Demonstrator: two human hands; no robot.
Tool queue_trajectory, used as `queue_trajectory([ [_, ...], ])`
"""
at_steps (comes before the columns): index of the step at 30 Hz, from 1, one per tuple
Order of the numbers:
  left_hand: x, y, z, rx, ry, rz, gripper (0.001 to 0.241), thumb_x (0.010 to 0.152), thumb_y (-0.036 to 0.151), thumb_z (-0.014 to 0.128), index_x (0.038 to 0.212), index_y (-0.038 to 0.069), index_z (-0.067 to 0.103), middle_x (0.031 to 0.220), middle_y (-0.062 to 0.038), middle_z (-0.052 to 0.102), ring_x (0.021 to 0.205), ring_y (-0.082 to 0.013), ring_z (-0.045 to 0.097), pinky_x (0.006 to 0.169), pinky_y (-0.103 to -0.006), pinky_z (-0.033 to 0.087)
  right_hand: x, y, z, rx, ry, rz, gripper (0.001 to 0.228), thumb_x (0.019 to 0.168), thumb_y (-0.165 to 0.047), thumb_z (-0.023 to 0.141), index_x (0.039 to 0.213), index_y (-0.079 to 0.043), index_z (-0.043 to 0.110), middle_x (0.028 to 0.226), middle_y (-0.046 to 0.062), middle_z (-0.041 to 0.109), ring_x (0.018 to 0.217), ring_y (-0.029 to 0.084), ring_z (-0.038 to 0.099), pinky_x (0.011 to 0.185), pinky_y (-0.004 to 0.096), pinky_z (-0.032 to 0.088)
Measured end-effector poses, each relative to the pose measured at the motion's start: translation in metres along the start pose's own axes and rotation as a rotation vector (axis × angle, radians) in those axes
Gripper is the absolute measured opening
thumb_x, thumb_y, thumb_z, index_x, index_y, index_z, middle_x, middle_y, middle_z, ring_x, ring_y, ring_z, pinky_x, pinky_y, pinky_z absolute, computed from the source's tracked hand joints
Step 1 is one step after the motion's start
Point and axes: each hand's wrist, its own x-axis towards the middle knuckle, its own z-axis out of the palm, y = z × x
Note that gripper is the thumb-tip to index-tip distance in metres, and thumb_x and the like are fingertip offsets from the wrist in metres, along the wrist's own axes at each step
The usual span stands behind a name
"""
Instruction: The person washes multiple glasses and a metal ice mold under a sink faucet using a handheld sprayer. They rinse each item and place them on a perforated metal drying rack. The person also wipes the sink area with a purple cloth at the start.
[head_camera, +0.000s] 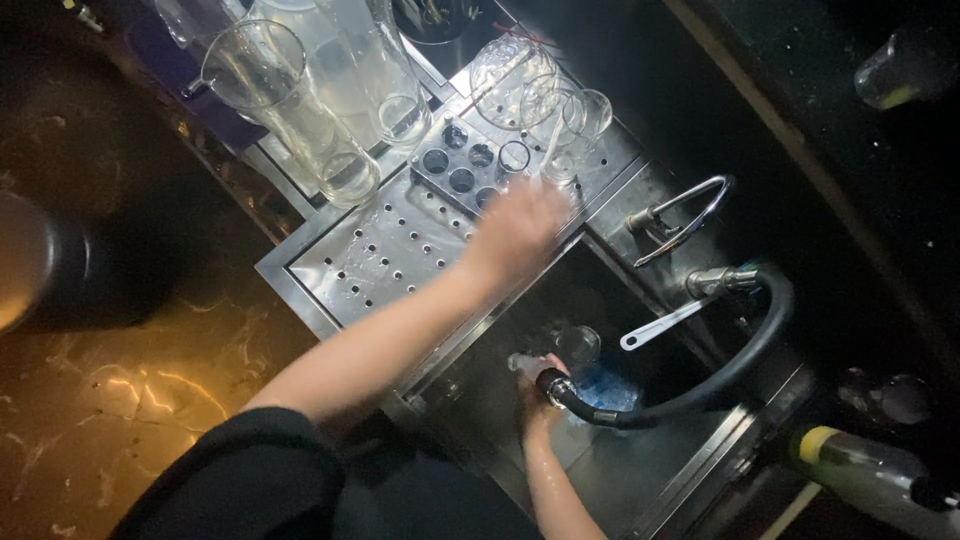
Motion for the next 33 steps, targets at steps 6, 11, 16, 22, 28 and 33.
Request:
queue_trajectory([
  [6,-0.141,-0.049,0.064,0.076,-0.585,0.046,0.051,0.083,0.007,0.07,0.132,0.004,0.058,0.115,-0.024,0.066,0.106,-0.0468,0.067,0.088,-0.0502,0.057,0.037,0.082,-0.03,-0.268,-0.094,-0.136,0.062,0.09,-0.037,0.074,0.14,-0.008,0.049,0.134,0.014,0.054,0.121,0.026,0.054,0.104,0.04,0.043],
  [11,-0.191,-0.159,0.103,-0.085,-0.903,-0.545,0.081,0.076,0.013,0.069,0.152,0.012,0.041,0.139,-0.027,0.055,0.132,-0.0434,0.056,0.108,-0.054,0.048,0.018,0.002,-0.05,-0.835,-0.593,-0.027,0.038,0.104,-0.035,0.051,0.134,-0.02,0.068,0.145,0.017,0.061,0.135,0.036,0.058,0.116,0.054,0.046],
  [16,-0.183,-0.118,0.068,-0.363,-0.875,-0.631,0.067,0.087,0.006,0.061,0.151,0.002,0.042,0.135,-0.029,0.054,0.101,-0.0325,0.062,0.079,-0.0392,0.059,0.051,0.009,-0.05,0.011,-0.641,0.206,0.035,0.098,-0.021,0.062,0.124,0.003,0.066,0.125,0.033,0.064,0.118,0.049,0.062,0.097,0.061,0.047],
  [22,-0.191,-0.145,0.097,-0.665,-0.581,-1.24,0.048,0.1,0.044,0.048,0.118,0.003,0.062,0.078,-0.008,0.064,0.047,-0.0054,0.05,0.044,-0.028,0.06,0.093,0.101,-0.07,0.314,-0.896,0.272,0.04,0.1,-0.022,0.058,0.136,-0.006,0.058,0.135,0.014,0.063,0.119,0.028,0.058,0.096,0.034,0.048],
  [28,-0.211,-0.212,0.126,-0.547,-0.512,-1.232,0.052,0.107,0.046,0.039,0.099,0.007,0.073,0.063,-0.003,0.064,0.051,-0.011,0.061,0.051,-0.0272,0.054,0.045,-0.018,-0.029,-0.236,-0.807,0.123,0.028,0.103,-0.025,0.062,0.12,-0.006,0.074,0.103,0.019,0.075,0.089,0.03,0.074,0.079,0.04,0.06],
  [33,-0.223,-0.198,0.149,-0.577,-0.374,-1.232,0.056,0.102,0.05,0.056,0.119,-0.001,0.068,0.089,-0.009,0.063,0.08,-0.0146,0.058,0.074,-0.0319,0.049,0.033,0.023,-0.026,-0.078,-0.652,-0.115,0.016,0.104,-0.01,0.06,0.1,-0.003,0.074,0.087,0.01,0.064,0.087,0.02,0.059,0.084,0.043,0.053],
])
